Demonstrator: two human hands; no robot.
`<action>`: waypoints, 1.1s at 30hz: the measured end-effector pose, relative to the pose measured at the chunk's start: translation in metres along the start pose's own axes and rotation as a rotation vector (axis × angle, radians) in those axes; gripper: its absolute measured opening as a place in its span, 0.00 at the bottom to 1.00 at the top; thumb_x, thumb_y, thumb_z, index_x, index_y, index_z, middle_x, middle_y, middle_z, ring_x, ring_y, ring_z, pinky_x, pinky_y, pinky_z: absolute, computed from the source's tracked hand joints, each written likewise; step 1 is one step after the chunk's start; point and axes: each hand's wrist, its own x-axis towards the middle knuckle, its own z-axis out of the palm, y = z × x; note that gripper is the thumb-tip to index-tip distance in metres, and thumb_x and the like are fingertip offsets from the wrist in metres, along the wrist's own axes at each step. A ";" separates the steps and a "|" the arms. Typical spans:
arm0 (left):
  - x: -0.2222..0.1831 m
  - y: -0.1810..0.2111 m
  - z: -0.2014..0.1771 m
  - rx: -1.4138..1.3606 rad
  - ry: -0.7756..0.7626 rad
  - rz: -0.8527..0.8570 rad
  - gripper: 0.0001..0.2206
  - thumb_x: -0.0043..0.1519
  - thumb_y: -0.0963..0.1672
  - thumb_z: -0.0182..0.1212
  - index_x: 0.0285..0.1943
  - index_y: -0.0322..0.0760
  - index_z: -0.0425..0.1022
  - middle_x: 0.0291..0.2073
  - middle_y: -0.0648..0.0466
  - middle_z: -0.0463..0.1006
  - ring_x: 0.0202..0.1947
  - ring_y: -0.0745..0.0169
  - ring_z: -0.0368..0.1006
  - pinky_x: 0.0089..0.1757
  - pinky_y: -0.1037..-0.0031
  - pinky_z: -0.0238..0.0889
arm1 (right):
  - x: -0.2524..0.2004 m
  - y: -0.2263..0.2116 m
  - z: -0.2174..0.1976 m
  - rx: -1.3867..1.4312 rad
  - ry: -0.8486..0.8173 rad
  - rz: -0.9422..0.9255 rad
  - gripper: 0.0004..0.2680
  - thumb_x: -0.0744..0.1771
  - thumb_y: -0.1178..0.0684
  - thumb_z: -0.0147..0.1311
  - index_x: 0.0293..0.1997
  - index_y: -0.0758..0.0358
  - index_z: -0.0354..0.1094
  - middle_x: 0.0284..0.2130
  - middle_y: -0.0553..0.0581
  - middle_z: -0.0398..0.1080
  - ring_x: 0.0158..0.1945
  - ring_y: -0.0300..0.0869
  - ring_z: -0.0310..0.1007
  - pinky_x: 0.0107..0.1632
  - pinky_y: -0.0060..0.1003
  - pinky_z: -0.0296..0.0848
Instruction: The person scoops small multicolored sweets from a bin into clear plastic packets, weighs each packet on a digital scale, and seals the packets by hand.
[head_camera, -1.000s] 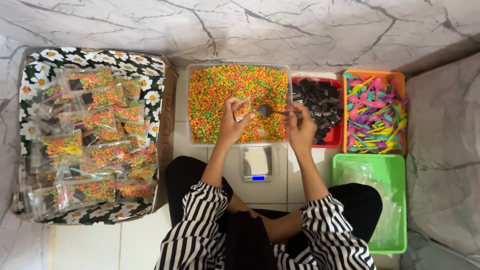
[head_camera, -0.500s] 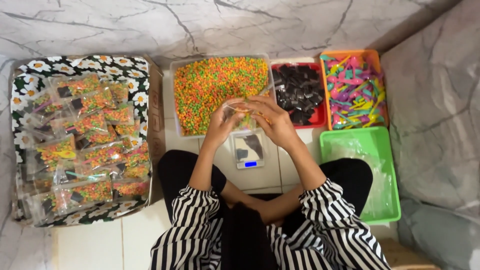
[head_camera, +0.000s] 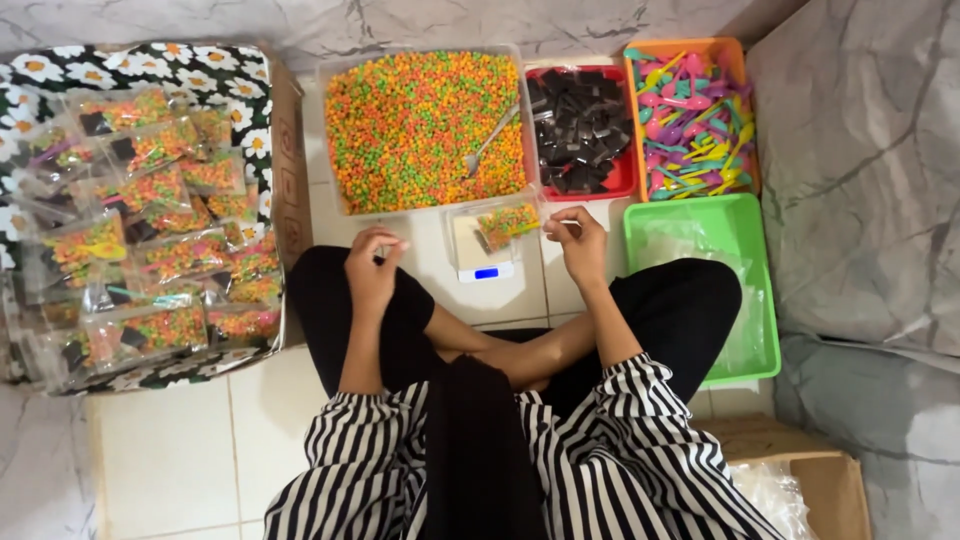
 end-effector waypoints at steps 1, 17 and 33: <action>-0.004 -0.002 0.004 0.004 0.004 -0.002 0.06 0.59 0.43 0.74 0.37 0.38 0.80 0.41 0.53 0.78 0.53 0.48 0.75 0.52 0.64 0.67 | -0.001 0.014 -0.001 0.002 -0.006 0.001 0.03 0.66 0.64 0.62 0.41 0.67 0.72 0.36 0.64 0.75 0.37 0.47 0.80 0.43 0.40 0.82; -0.021 -0.009 0.024 0.380 -0.238 0.108 0.07 0.58 0.44 0.72 0.31 0.44 0.77 0.41 0.58 0.77 0.58 0.49 0.71 0.51 0.59 0.63 | 0.007 0.091 0.011 0.092 -0.036 0.250 0.04 0.67 0.65 0.58 0.43 0.65 0.72 0.37 0.65 0.75 0.37 0.47 0.80 0.39 0.40 0.86; -0.020 -0.003 0.025 0.394 -0.220 0.170 0.12 0.54 0.46 0.77 0.28 0.43 0.74 0.38 0.56 0.75 0.55 0.45 0.72 0.50 0.57 0.62 | 0.021 0.110 -0.030 -0.165 0.206 0.260 0.12 0.66 0.58 0.63 0.54 0.52 0.76 0.54 0.67 0.72 0.54 0.54 0.77 0.51 0.42 0.78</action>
